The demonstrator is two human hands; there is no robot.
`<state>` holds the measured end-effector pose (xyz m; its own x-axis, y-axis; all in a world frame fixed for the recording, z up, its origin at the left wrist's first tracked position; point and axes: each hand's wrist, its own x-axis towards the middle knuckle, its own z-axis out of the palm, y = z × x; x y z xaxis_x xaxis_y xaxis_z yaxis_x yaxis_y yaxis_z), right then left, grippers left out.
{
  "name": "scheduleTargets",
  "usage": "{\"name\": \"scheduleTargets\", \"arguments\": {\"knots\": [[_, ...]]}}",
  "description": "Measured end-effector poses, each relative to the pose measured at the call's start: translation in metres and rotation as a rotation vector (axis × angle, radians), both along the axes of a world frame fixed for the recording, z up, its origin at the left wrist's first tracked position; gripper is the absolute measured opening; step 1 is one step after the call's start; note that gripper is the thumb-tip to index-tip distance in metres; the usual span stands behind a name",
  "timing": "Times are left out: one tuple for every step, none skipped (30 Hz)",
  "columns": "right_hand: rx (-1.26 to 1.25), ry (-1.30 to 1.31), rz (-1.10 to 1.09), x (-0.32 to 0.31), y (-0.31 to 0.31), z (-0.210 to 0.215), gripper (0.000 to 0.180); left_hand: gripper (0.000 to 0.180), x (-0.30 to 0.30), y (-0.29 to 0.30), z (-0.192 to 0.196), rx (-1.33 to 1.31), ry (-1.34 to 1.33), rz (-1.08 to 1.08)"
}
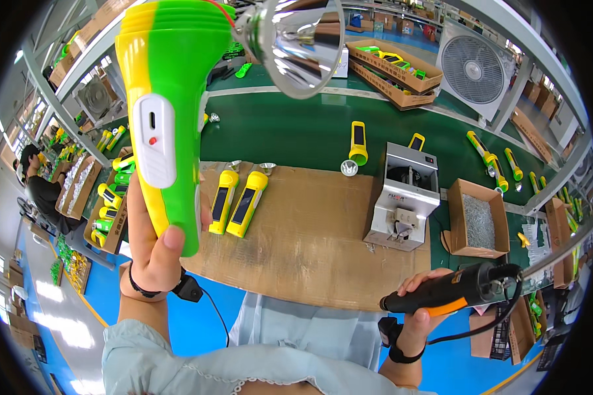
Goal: Using an electric screwdriver and testing equipment to assemble solar-powered flashlights on a production line.
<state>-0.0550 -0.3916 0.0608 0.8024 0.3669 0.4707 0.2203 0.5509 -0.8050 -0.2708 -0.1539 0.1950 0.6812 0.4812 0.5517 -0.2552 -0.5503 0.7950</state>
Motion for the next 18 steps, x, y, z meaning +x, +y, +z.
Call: {"name": "scheduleTargets", "arguments": {"knots": [[-0.007, 0.011, -0.003, -0.004, -0.002, 0.001, 0.073, 0.071, -0.007, -0.002, 0.001, -0.017, 0.000, -0.110], [-0.004, 0.004, 0.003, -0.005, -0.005, 0.000, 0.072, 0.071, -0.012, -0.005, 0.001, -0.017, -0.008, -0.107], [-0.005, -0.004, 0.007, -0.007, -0.007, 0.000, 0.072, 0.071, -0.017, -0.008, 0.001, -0.039, -0.024, -0.150], [-0.021, -0.033, 0.002, -0.010, -0.009, -0.001, 0.071, 0.071, -0.022, -0.011, 0.000, -0.061, -0.040, -0.194], [-0.038, -0.062, -0.001, -0.012, -0.010, -0.001, 0.071, 0.071, -0.027, -0.014, -0.001, -0.063, -0.050, -0.189], [-0.042, -0.071, 0.005, -0.015, -0.011, 0.000, 0.071, 0.070, -0.031, -0.016, -0.003, -0.057, -0.080, -0.183], [-0.040, -0.061, 0.005, -0.018, -0.011, 0.001, 0.069, 0.069, -0.036, -0.018, -0.005, -0.051, -0.111, -0.176], [-0.040, -0.049, 0.000, -0.021, -0.012, 0.001, 0.068, 0.069, -0.040, -0.018, -0.006, -0.056, -0.119, -0.174], [-0.046, -0.057, 0.003, -0.024, -0.012, 0.002, 0.068, 0.068, -0.044, -0.017, -0.006, -0.047, -0.089, -0.178], [-0.049, -0.053, 0.003, -0.027, -0.012, 0.004, 0.067, 0.067, -0.047, -0.017, -0.007, -0.038, -0.059, -0.181], [-0.052, -0.048, 0.007, -0.029, -0.011, 0.005, 0.065, 0.067, -0.049, -0.019, -0.009, -0.045, -0.069, -0.173], [-0.048, -0.053, 0.012, -0.031, -0.010, 0.004, 0.064, 0.070, -0.050, -0.023, -0.011, -0.052, -0.080, -0.053], [-0.057, -0.063, 0.021, -0.033, -0.010, 0.005, 0.064, 0.075, -0.052, -0.025, -0.013, -0.061, -0.089, 0.067], [-0.046, -0.039, 0.027, -0.036, -0.009, 0.007, 0.065, 0.075, -0.056, -0.025, -0.014, -0.068, -0.100, 0.071], [-0.035, -0.014, 0.032, -0.038, -0.009, 0.008, 0.065, 0.074, -0.060, -0.025, -0.014, -0.089, -0.067, 0.064], [-0.042, -0.026, 0.036, -0.040, -0.009, 0.008, 0.065, 0.074, -0.064, -0.024, -0.014, -0.109, -0.034, 0.055], [-0.042, -0.021, 0.041, -0.041, -0.009, 0.009, 0.065, 0.074, -0.068, -0.024, -0.015, -0.116, -0.046, 0.061], [-0.042, -0.015, 0.046, -0.043, -0.008, 0.009, 0.065, 0.073, -0.071, -0.023, -0.016, -0.157, -0.030, 0.041]]}}
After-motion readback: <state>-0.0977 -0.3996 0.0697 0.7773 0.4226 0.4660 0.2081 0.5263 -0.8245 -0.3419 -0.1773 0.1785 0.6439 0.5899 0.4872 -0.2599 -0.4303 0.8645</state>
